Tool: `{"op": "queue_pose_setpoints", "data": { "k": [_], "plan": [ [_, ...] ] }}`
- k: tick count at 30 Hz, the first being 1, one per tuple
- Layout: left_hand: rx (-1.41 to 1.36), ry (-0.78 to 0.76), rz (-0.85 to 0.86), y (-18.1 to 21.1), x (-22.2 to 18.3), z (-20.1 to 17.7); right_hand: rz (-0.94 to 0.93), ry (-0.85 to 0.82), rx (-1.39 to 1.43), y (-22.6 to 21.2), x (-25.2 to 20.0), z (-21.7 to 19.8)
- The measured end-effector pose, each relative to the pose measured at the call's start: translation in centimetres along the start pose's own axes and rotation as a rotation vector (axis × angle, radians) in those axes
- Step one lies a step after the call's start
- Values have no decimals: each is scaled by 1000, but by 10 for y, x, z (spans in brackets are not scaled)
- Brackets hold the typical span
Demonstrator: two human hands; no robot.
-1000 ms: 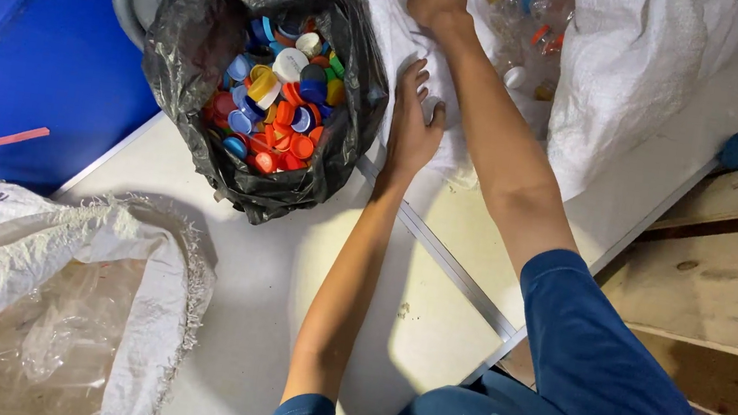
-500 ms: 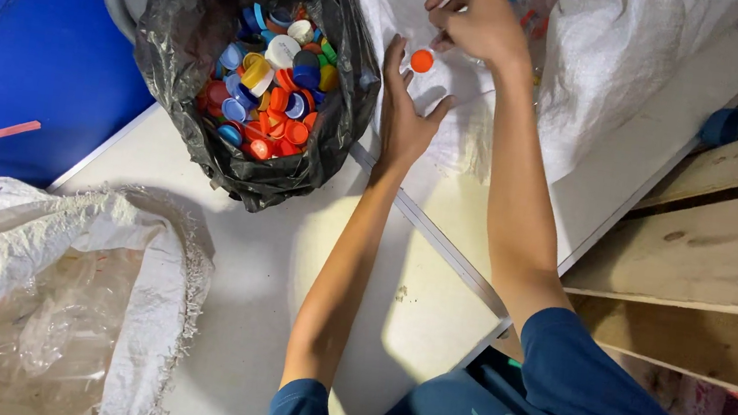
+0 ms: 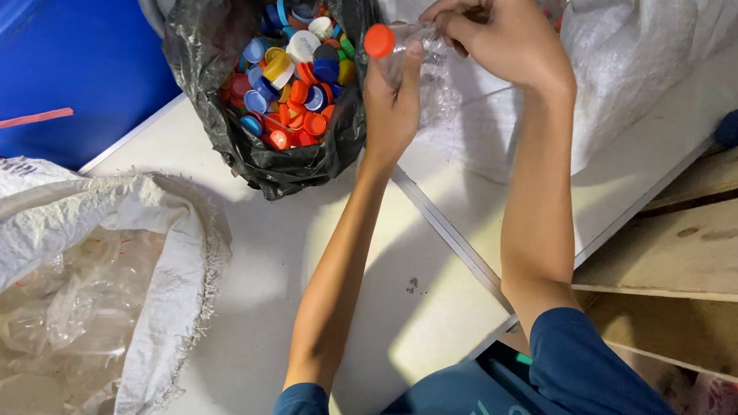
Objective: The person sorts plastic bottles from a white sack, removes the caps, and places the caps into a black bag. The person then screws the caps back onto the bottles and places the bottles back into the white sack.
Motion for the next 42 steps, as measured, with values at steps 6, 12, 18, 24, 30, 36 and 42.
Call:
{"op": "queue_pose_setpoints", "data": {
  "k": [6, 12, 18, 24, 30, 36, 42],
  "plan": [
    [176, -143, -34, 59, 3, -23, -320, 27, -268, -78, -29, 11],
    [391, -216, 31, 131, 0, -55, -538, -87, -130, -124, -35, 25],
    [620, -291, 197, 153, -9, -80, -614, 6, -350, -99, -26, 54],
    [645, -425, 15, 170, -12, -89, -514, 82, -413, -100, -26, 71],
    [565, -576, 100, 180, -21, -115, -547, 59, -604, -104, -29, 82],
    [633, -604, -79, 219, -48, -138, -685, -212, -487, -126, -23, 107],
    [176, -466, -147, 196, -91, -200, -808, -398, -185, -116, 6, 173]
  ]
}}
Point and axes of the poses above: each hand's wrist, its own x-axis towards the middle knuckle, its own z-axis out of the palm, y = z × x, the point moved 1 cm from there along x, towards the middle knuckle, and after that the axes turned 5 degrees about -y, right-handed, at the moved point
